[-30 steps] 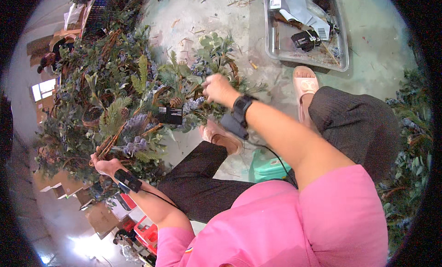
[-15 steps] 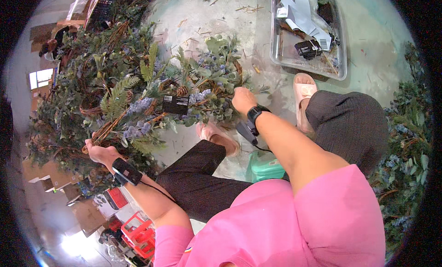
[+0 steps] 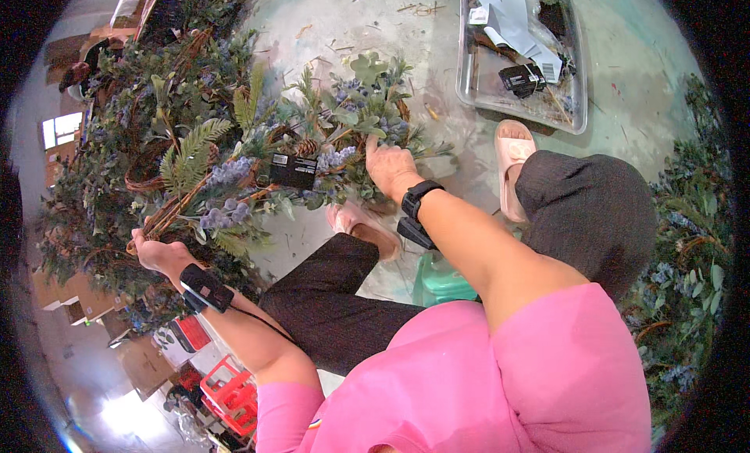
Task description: The recorder is assembling and decorating artificial foliage wreaths, attaching leaves, pinecones, and berries to a vine base.
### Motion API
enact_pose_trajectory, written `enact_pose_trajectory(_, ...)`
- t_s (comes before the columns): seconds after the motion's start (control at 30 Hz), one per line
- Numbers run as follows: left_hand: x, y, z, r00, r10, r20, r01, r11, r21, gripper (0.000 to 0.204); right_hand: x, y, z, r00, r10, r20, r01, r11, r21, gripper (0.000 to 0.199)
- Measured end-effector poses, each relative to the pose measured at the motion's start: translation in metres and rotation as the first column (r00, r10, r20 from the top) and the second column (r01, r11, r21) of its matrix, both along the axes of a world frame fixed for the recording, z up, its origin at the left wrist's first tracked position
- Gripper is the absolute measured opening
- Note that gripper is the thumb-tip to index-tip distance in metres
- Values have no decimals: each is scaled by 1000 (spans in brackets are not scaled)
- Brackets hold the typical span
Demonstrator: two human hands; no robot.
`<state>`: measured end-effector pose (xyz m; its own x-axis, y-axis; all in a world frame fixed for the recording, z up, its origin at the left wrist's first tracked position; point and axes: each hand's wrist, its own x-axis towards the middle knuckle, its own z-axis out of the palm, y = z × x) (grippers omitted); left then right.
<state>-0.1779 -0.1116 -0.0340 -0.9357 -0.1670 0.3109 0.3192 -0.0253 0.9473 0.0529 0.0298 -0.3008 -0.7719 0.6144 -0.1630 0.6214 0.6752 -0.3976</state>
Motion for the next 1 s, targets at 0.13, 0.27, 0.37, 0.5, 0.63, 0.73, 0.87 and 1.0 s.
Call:
enact_pose_trajectory(0.13, 0, 0, 1, 999, -35, 29, 37, 998, -51, 23, 3, 14, -6, 989, -124, -75, 105, 969, -222, 20)
enact_pose_trajectory(0.27, -1, 1, 2, 1000, 15, -8, -14, 1000, 27, 23, 3, 29, -16, 877, -362, -316, 204, 876, -438, 17)
enact_pose_trajectory(0.37, -2, 0, -2, 998, -63, 19, 62, 998, 15, 23, -6, 43, -22, 744, -445, -498, 141, 833, -535, 18)
enact_pose_trajectory(0.5, -9, -1, -1, 995, -101, 10, 101, 994, 37, 22, -15, 44, -13, 729, -668, -149, 265, 477, -838, 19)
enact_pose_trajectory(0.63, -10, 5, 1, 997, -73, 5, 73, 996, 41, 25, -26, 37, -13, 716, -649, -258, 314, 629, -712, 16)
enact_pose_trajectory(0.73, -3, 8, 3, 999, -33, 6, 33, 999, 16, 24, -34, 17, 15, 783, -594, -185, 438, 738, -513, 15)
enact_pose_trajectory(0.87, -2, 14, 3, 1000, -17, -19, 18, 999, 29, 25, -29, 12, -7, 702, -612, -365, 426, 771, -473, 16)
enact_pose_trajectory(1.0, -4, 10, 3, 1000, -23, -14, 23, 1000, 20, 24, -32, 5, -13, 726, -601, -333, 431, 776, -460, 16)
